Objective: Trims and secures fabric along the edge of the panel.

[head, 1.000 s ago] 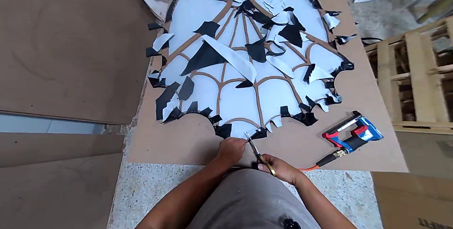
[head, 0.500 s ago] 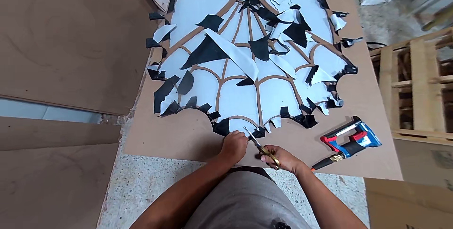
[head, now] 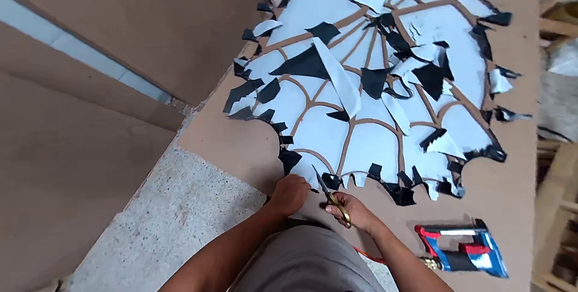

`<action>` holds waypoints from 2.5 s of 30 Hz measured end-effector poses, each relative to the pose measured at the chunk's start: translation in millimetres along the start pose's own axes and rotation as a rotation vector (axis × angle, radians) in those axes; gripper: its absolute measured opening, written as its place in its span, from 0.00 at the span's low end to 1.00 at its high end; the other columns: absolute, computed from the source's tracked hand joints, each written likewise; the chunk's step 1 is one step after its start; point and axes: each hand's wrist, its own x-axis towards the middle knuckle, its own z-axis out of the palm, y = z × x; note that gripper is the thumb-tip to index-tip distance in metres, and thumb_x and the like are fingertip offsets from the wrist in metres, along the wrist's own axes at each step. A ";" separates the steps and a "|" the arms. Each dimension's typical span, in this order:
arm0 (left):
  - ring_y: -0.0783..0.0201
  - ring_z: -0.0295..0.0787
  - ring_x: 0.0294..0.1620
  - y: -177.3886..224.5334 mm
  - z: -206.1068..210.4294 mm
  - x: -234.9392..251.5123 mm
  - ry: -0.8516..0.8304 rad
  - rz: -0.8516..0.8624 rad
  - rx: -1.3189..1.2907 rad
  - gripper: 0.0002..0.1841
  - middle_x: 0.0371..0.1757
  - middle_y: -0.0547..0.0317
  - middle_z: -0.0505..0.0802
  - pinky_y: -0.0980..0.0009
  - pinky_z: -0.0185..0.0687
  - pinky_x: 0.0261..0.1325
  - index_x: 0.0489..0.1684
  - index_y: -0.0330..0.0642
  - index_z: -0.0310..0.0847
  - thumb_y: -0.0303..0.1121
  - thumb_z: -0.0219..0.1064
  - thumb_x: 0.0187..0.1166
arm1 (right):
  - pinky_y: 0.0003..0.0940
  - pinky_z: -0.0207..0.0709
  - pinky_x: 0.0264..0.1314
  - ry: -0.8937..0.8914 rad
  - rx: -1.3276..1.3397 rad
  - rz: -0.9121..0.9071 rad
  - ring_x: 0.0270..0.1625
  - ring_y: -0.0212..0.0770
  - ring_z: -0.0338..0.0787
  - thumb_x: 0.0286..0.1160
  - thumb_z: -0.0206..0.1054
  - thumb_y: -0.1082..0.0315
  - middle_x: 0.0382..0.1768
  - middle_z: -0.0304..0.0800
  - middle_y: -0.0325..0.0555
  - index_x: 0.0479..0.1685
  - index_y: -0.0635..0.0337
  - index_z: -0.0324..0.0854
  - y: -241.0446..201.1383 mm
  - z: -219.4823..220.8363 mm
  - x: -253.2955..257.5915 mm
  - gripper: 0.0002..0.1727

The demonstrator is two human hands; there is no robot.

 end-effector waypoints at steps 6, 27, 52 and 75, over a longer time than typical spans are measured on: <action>0.59 0.85 0.76 5.4 8.1 -15.0 0.130 -0.163 -0.158 0.16 0.64 0.57 0.95 0.57 0.71 0.85 0.55 0.47 0.95 0.35 0.57 0.88 | 0.34 0.80 0.29 -0.267 -0.512 0.124 0.22 0.35 0.80 0.69 0.77 0.39 0.25 0.82 0.39 0.55 0.56 0.82 -80.8 -64.1 24.0 0.30; 0.61 0.81 0.80 -11.0 -2.6 -61.6 0.290 -0.244 -0.532 0.16 0.65 0.55 0.94 0.58 0.61 0.91 0.51 0.40 0.93 0.30 0.55 0.87 | 0.53 0.80 0.52 -0.557 -1.307 -0.058 0.44 0.46 0.87 0.60 0.83 0.40 0.39 0.89 0.48 0.52 0.53 0.88 -212.6 -33.3 134.6 0.30; 0.49 0.77 0.81 -33.3 -154.9 100.4 0.022 0.055 0.049 0.25 0.81 0.48 0.81 0.46 0.74 0.82 0.82 0.49 0.76 0.42 0.65 0.85 | 0.47 0.86 0.45 0.210 0.018 0.086 0.38 0.38 0.91 0.66 0.74 0.42 0.38 0.92 0.39 0.53 0.47 0.88 22.5 99.0 -62.3 0.23; 0.57 0.92 0.45 -130.5 -48.2 61.7 0.022 0.607 0.297 0.10 0.34 0.56 0.93 0.60 0.88 0.59 0.28 0.41 0.90 0.33 0.65 0.78 | 0.34 0.82 0.24 0.407 0.183 0.096 0.18 0.35 0.84 0.57 0.81 0.33 0.24 0.86 0.38 0.50 0.51 0.84 -39.1 146.6 42.5 0.34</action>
